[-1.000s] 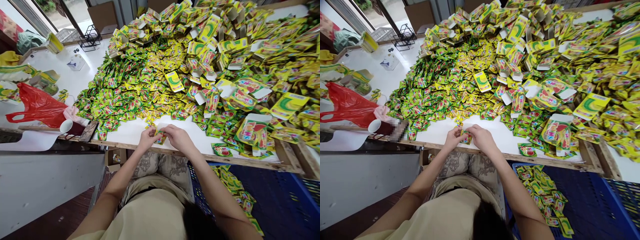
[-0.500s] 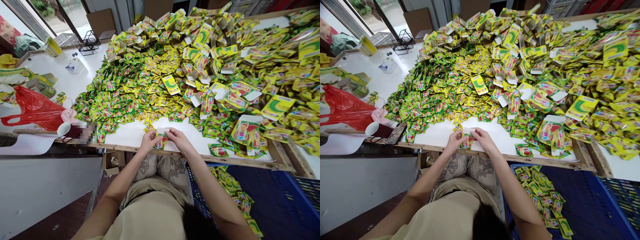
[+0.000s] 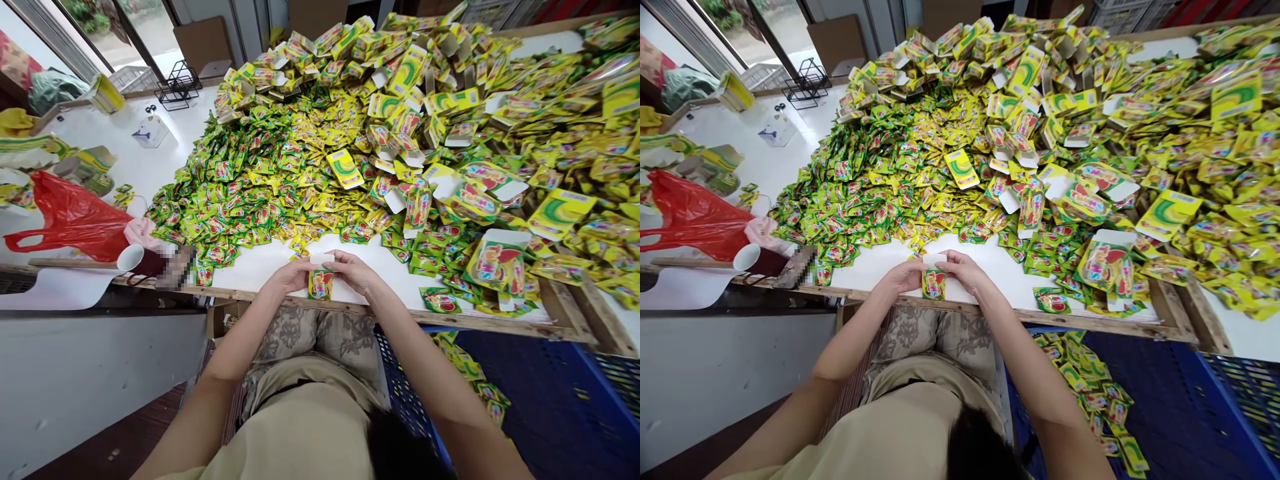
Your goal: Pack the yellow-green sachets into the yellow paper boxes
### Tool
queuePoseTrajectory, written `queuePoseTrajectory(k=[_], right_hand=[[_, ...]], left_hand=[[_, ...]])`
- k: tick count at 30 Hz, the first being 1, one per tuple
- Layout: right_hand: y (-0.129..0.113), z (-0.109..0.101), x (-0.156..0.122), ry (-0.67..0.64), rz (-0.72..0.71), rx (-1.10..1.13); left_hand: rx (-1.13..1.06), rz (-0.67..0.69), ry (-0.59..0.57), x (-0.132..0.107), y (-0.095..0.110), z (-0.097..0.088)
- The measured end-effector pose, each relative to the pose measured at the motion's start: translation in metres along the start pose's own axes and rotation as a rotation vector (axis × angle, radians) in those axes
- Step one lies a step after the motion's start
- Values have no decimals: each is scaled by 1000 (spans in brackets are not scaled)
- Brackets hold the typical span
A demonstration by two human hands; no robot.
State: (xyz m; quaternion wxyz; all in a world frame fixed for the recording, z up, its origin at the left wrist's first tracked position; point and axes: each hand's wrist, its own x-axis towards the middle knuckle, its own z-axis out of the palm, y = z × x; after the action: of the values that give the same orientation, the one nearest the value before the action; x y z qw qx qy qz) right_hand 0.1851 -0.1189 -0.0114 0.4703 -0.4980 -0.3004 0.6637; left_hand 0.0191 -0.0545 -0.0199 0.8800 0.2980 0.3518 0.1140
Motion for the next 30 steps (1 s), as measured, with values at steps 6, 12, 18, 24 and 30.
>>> queuePoseTrajectory(k=[6,12,18,24,30], right_hand=[[9,-7,-6,164,-354,-501],[16,-7,-19,109,-481,-652],[17,-2,-15,159,-429,-526],[7,-2,-18,114,-320,-476],[0,-1,-11,149,-332,-416]], left_hand=[[320,385,197,3,-4,0],[720,738,330,-14,-15,1],[581,587,243,-14,-8,3],[605,569,269,-18,-1,13],[561,584,294,-15,5,19]])
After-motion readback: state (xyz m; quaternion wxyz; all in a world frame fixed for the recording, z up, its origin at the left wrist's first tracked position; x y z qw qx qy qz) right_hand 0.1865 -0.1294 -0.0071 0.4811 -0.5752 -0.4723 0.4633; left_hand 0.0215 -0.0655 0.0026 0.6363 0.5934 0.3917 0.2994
